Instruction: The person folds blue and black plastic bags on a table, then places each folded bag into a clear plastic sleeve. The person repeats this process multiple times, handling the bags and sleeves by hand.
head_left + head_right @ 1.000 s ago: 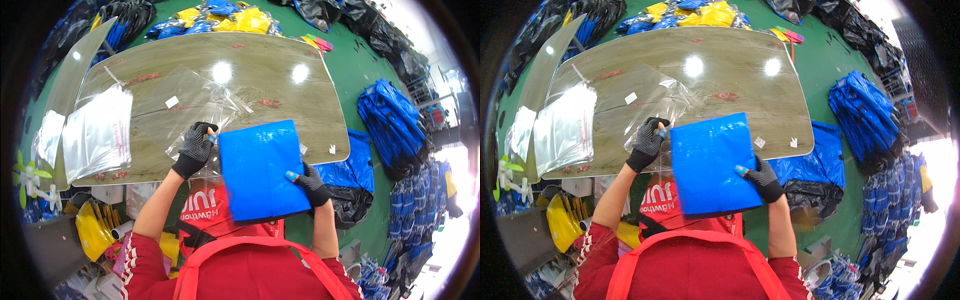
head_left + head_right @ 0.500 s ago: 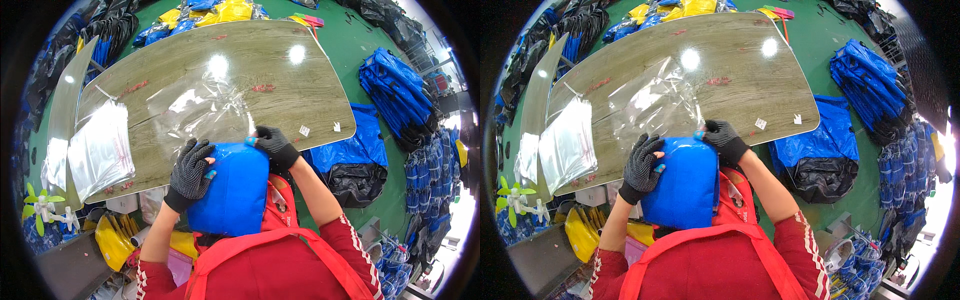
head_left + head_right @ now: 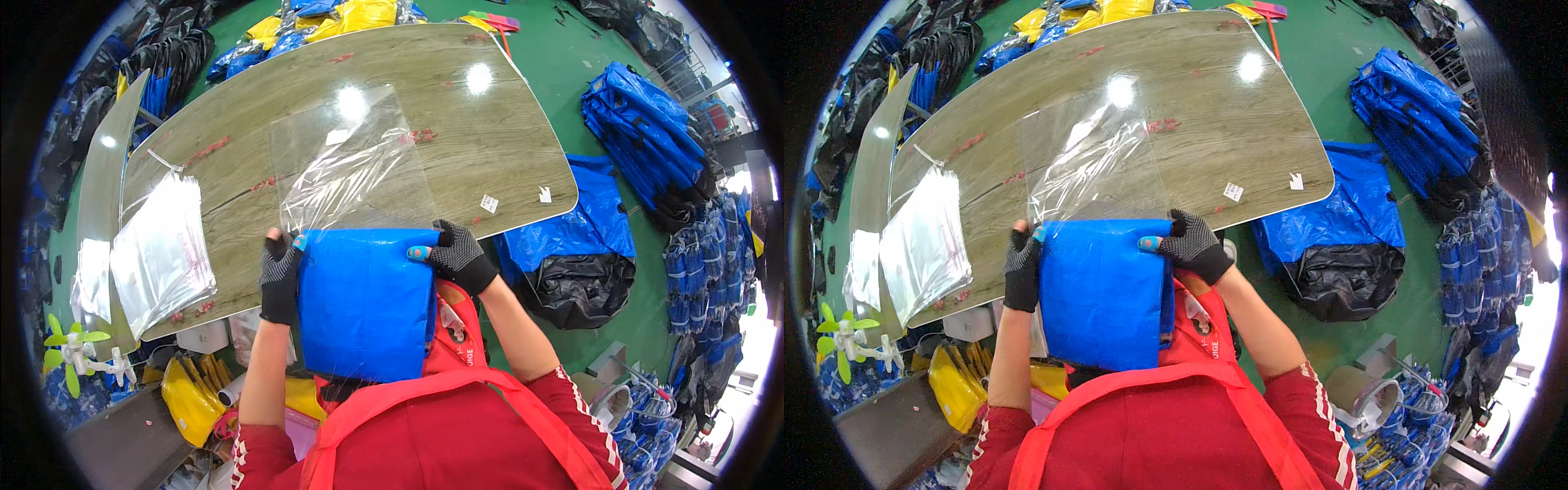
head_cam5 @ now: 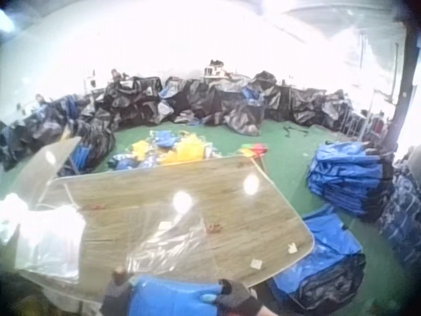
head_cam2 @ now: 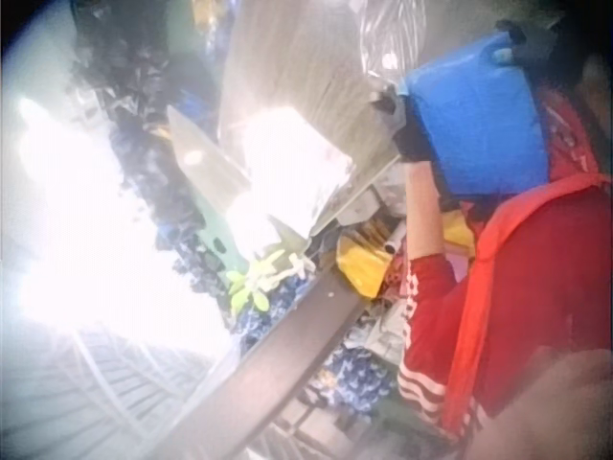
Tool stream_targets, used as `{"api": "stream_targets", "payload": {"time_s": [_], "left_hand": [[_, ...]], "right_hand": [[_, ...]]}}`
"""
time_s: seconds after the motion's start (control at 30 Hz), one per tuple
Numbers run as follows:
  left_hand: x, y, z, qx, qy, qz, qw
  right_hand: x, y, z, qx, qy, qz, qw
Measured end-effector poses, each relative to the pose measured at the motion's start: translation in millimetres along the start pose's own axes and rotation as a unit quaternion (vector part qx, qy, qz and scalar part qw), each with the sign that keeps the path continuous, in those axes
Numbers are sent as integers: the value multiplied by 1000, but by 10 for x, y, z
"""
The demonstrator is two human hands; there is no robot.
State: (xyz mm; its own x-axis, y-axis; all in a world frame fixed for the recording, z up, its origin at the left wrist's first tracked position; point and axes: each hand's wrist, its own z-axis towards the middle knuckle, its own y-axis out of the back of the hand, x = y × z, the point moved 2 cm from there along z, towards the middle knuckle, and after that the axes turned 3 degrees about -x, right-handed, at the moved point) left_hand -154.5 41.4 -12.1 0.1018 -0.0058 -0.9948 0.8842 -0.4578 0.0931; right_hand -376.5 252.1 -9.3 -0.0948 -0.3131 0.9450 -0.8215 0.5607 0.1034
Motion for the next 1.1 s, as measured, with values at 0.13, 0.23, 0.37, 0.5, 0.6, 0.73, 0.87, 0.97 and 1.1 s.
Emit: {"api": "stream_targets", "payload": {"time_s": [0.13,0.23,0.37,0.5,0.6,0.73,0.87,0.97,1.1], "left_hand": [[73,47,76,149,143,30,978],[-33,112,-32,182,161,-31,970],[-179,132,-220,178,180,5,967],[-69,65,-304,172,207,1,963],[113,57,-346,156,171,-4,973],[188,180,-659,151,227,6,962],[134,78,-1207,144,272,-58,950],[164,-74,-1316,184,213,38,959],[180,-1,-921,98,48,-16,994]], "right_hand": [[-127,-187,-174,-156,111,-217,957],[-315,-328,-483,-236,178,-154,943],[-542,-272,-796,-155,151,-242,946],[-308,87,-672,-162,217,-221,937],[3,150,-424,-123,67,10,990],[157,-321,-623,-10,52,-5,999],[-414,-436,-1096,-74,74,-62,993],[-880,-130,-1212,-71,-5,-134,988],[-843,295,-861,155,-100,-143,972]]}}
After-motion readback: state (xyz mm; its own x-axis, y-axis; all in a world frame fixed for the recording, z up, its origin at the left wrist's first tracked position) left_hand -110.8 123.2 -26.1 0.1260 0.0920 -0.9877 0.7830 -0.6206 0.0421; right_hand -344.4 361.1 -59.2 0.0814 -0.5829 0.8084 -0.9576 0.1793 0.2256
